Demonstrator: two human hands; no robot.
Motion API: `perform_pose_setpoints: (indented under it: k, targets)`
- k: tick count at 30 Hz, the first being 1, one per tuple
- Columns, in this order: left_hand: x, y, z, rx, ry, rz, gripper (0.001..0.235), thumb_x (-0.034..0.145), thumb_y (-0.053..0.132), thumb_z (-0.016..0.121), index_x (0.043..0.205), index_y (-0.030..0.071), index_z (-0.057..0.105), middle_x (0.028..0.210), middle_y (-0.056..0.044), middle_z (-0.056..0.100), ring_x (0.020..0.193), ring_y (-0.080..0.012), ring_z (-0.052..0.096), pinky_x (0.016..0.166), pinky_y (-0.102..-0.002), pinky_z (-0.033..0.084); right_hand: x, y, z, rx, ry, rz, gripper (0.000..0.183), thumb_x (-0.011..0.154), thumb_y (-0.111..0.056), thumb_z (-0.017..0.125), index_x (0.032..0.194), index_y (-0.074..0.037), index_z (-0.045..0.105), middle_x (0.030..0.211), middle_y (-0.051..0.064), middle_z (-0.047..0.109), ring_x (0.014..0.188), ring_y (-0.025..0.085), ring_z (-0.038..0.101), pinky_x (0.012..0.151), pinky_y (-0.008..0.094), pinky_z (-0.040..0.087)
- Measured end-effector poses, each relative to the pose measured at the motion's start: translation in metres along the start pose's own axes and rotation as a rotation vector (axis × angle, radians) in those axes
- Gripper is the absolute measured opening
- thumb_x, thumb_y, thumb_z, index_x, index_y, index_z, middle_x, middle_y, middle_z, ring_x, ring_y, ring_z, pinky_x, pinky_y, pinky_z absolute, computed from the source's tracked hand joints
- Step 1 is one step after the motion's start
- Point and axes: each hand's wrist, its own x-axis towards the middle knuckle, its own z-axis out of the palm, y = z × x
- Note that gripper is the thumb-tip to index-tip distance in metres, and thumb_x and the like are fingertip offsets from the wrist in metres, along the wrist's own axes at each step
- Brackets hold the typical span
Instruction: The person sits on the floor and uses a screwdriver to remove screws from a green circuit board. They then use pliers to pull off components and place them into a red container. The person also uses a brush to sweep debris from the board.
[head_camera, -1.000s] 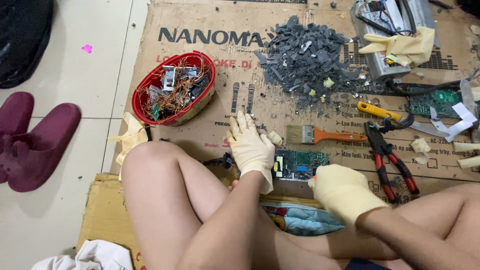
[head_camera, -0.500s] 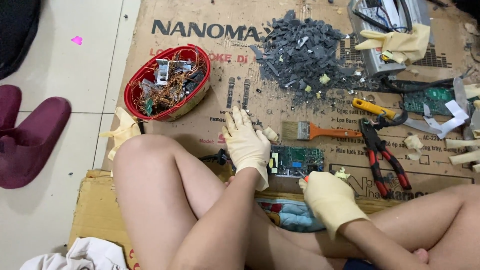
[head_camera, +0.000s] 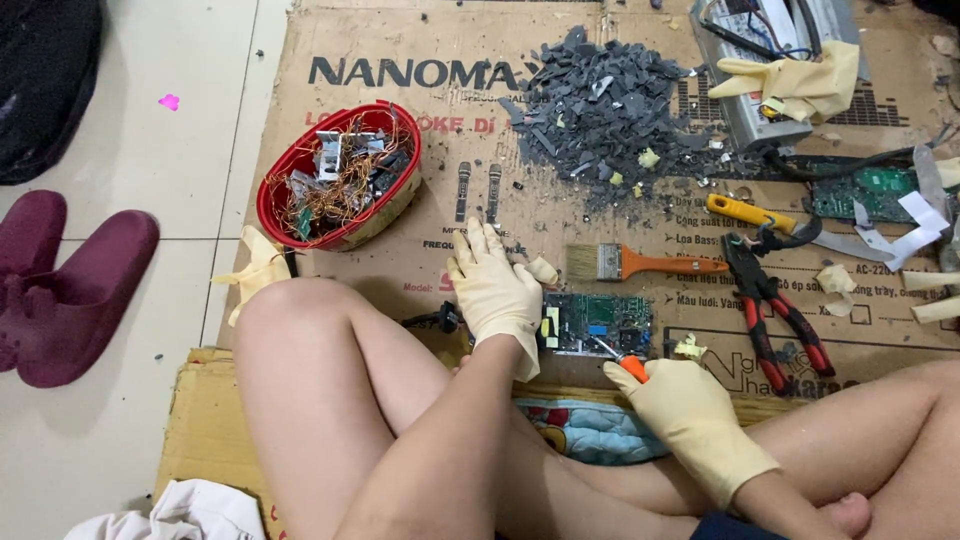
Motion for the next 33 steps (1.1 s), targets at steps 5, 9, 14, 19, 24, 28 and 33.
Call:
perform_pose_setpoints:
  k: [5,9,14,19,24,28,33]
  targets:
    - [0.0,0.001,0.0,0.022,-0.009,0.005,0.078,0.083,0.031,0.051,0.151,-0.003,0.036,0.167,-0.017,0.02,0.149,-0.0383,0.025,0.116,-0.049,0.024,0.002,0.013,0.006,0.178,0.05,-0.003,0.064,0.086,-0.068,0.054,0.077,-0.008,0.077,0.081,0.008,0.077,0.078,0.03,0.069,0.075,0.037,0.054]
    - [-0.001,0.001,-0.004,0.0,-0.001,-0.001,0.077,0.082,0.029,0.051,0.151,-0.003,0.038,0.167,-0.016,0.023,0.149,-0.0376,0.026,0.116,-0.05,0.024,0.006,0.015,-0.005,0.298,-0.055,0.027,0.057,0.089,-0.057,0.064,0.074,-0.003,0.079,0.066,0.01,0.073,0.059,0.021,0.064,0.062,0.029,0.054]
    - [0.001,0.007,-0.023,0.04,-0.211,-0.089,0.078,0.088,0.036,0.053,0.157,0.008,0.031,0.17,-0.006,0.015,0.155,-0.0317,0.013,0.123,-0.047,0.02,0.009,0.008,-0.04,0.158,-0.124,0.107,0.071,0.08,-0.077,0.055,0.1,-0.015,0.087,0.107,0.013,0.083,0.119,0.029,0.071,0.102,0.04,0.055]
    - [0.001,0.008,-0.023,0.031,-0.215,-0.094,0.077,0.088,0.036,0.052,0.157,0.008,0.032,0.17,-0.006,0.014,0.155,-0.0319,0.013,0.124,-0.047,0.02,0.008,-0.011,-0.07,-0.028,-0.239,0.073,0.067,0.081,-0.068,0.056,0.102,-0.011,0.084,0.114,0.014,0.08,0.121,0.029,0.07,0.104,0.04,0.055]
    - [0.001,0.01,-0.025,0.014,-0.182,-0.09,0.077,0.087,0.035,0.055,0.155,0.007,0.035,0.17,-0.007,0.016,0.154,-0.0324,0.015,0.123,-0.047,0.02,0.043,-0.013,-0.048,0.163,-0.245,0.053,0.083,0.081,-0.084,0.044,0.064,-0.01,0.077,0.059,0.008,0.076,0.062,0.023,0.076,0.079,0.036,0.06]
    - [0.003,0.012,-0.028,-0.001,-0.194,-0.079,0.076,0.087,0.034,0.054,0.155,0.007,0.035,0.17,-0.007,0.016,0.154,-0.0326,0.015,0.123,-0.048,0.021,0.044,0.0,-0.058,0.151,-0.191,0.056,0.086,0.089,-0.079,0.036,0.05,-0.011,0.07,0.048,0.006,0.068,0.065,0.025,0.077,0.085,0.034,0.06]
    - [0.001,0.007,-0.022,-0.001,-0.189,-0.077,0.077,0.088,0.036,0.054,0.156,0.006,0.033,0.17,-0.008,0.017,0.154,-0.033,0.016,0.122,-0.048,0.021,0.026,0.004,-0.076,0.418,-0.181,0.165,0.057,0.096,-0.041,0.062,0.113,0.011,0.076,0.075,0.022,0.073,0.08,0.032,0.074,0.121,0.058,0.031]
